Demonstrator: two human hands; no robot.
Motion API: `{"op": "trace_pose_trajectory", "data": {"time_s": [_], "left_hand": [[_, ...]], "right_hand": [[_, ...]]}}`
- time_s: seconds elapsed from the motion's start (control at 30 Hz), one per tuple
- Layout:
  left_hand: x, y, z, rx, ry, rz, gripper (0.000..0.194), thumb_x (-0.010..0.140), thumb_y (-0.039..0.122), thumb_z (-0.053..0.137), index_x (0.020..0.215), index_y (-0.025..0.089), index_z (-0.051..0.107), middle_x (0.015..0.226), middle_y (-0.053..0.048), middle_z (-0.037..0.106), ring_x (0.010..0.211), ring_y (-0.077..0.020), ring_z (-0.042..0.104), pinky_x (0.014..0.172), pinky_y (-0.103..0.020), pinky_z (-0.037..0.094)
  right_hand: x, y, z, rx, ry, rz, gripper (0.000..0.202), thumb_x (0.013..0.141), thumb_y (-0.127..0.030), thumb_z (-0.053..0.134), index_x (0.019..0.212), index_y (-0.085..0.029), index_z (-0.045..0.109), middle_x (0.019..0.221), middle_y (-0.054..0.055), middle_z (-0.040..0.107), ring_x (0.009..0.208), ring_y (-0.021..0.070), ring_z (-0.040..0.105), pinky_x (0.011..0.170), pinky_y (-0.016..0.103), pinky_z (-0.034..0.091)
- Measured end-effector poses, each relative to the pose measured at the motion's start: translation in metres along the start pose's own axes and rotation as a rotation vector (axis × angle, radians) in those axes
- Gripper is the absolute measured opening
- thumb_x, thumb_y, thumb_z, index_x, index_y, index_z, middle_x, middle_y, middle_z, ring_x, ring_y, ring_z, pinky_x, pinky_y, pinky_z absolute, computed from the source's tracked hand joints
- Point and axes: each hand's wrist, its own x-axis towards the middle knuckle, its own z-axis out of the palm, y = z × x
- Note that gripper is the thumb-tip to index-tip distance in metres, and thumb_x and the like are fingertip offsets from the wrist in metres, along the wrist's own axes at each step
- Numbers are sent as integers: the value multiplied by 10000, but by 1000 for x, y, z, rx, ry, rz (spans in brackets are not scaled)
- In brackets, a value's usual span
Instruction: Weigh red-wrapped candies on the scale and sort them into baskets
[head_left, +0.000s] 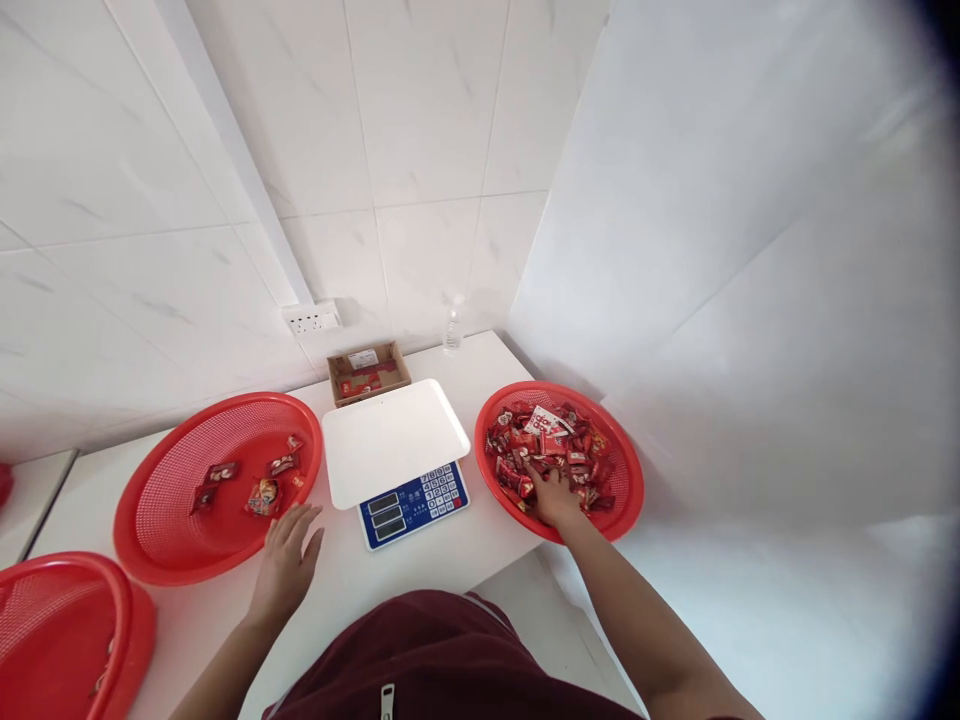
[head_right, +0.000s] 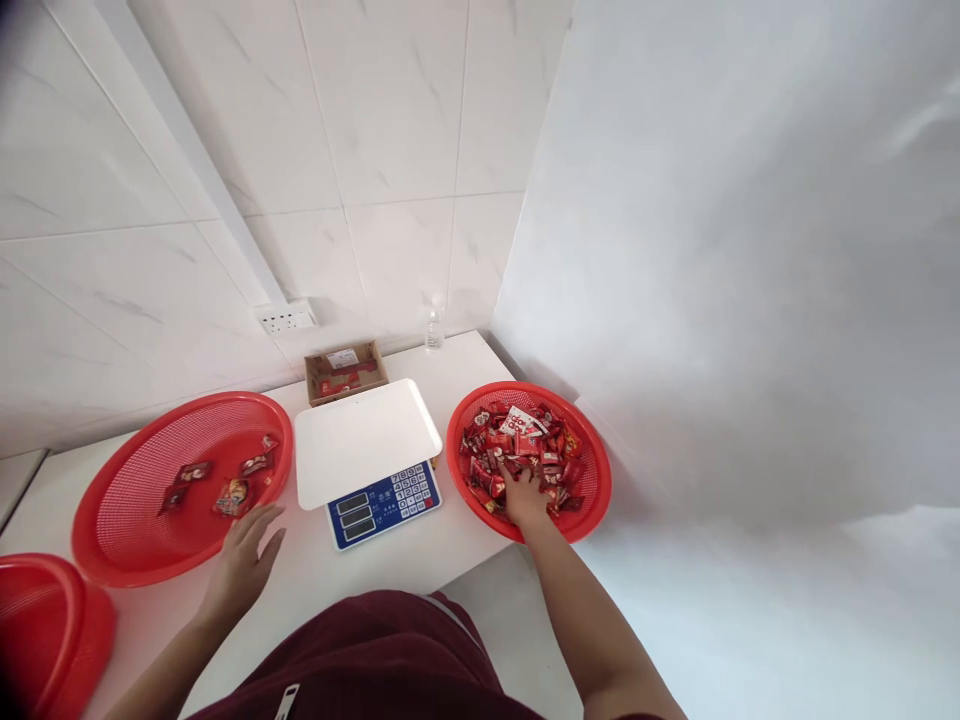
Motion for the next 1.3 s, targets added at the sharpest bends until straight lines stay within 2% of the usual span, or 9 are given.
{"op": "trace_pose_trajectory", "data": {"time_s": [0.13, 0.3, 0.53, 0.6, 0.73, 0.8, 1.03, 1.17, 1.3], "left_hand": [[10, 18, 2, -41, -9, 73, 350, 896, 389, 383, 1093, 181, 584, 1109, -122, 632, 1119, -276, 536, 980, -492, 390], [4, 24, -1, -68, -9, 55, 355, 897, 406, 383, 1087, 190, 592, 1116, -116, 630, 1133, -266, 534, 975, -468, 417], [-3, 25, -3, -79, -19, 37, 361, 893, 420, 383, 1071, 195, 602, 1095, -113, 638, 1109, -260, 552, 963, -459, 435], [-3, 27, -3, -83, -17, 36, 354, 893, 415, 388, 1073, 199, 602, 1098, -108, 638, 1110, -258, 552, 970, -461, 429], [-4, 28, -4, -87, -23, 47, 343, 891, 404, 405, 1074, 192, 602, 1101, -111, 639, 1095, -257, 560, 958, -459, 440], [-5, 28, -3, -92, -28, 53, 335, 890, 398, 409, 1068, 193, 604, 1100, -109, 641, 1098, -258, 559, 957, -460, 441], [-6, 29, 1, -112, -42, 51, 332, 889, 405, 408, 1051, 206, 618, 1098, -101, 643, 1092, -247, 566, 951, -449, 451], [-8, 26, 0, -106, -36, 51, 333, 890, 410, 404, 1027, 206, 628, 1084, -100, 648, 1084, -246, 572, 944, -445, 460], [-11, 22, -3, -93, -24, 39, 328, 891, 405, 400, 1010, 208, 634, 1074, -100, 652, 1066, -241, 583, 927, -422, 476]], "right_hand": [[9, 2, -3, 152, 133, -83, 607, 691, -165, 611, 1279, -266, 498, 1278, 152, 463, 1129, 287, 513, 909, 404, 388], [10, 26, -17, 561, 342, -170, 481, 728, -345, 580, 1187, -202, 556, 1169, 94, 593, 1092, 236, 541, 930, 355, 408], [-3, 11, -36, 589, 664, -197, 554, 811, -416, 458, 1297, -151, 453, 1353, 141, 461, 1284, 268, 358, 1049, 436, 290], [-5, 3, -34, 558, 583, -251, 521, 826, -414, 441, 1274, -152, 481, 1308, 138, 505, 1255, 263, 397, 1045, 430, 300], [-1, -18, -23, 515, 130, -477, 533, 817, -367, 476, 1315, -179, 450, 1306, 105, 523, 1197, 213, 478, 996, 335, 369], [5, -30, -18, 364, 29, -471, 586, 782, -304, 530, 1350, -227, 413, 1360, 89, 473, 1217, 216, 459, 987, 333, 365], [26, -55, -10, 135, 111, -208, 585, 708, -158, 575, 1267, -301, 486, 1304, 125, 489, 1175, 329, 452, 934, 536, 306], [29, -45, -16, 163, 176, -223, 508, 757, -133, 482, 1244, -275, 501, 1231, 99, 560, 1099, 265, 531, 934, 435, 345], [36, -21, -35, 421, 296, -185, 455, 768, -240, 513, 1223, -219, 512, 1162, 84, 612, 1024, 221, 582, 855, 323, 432]]}}
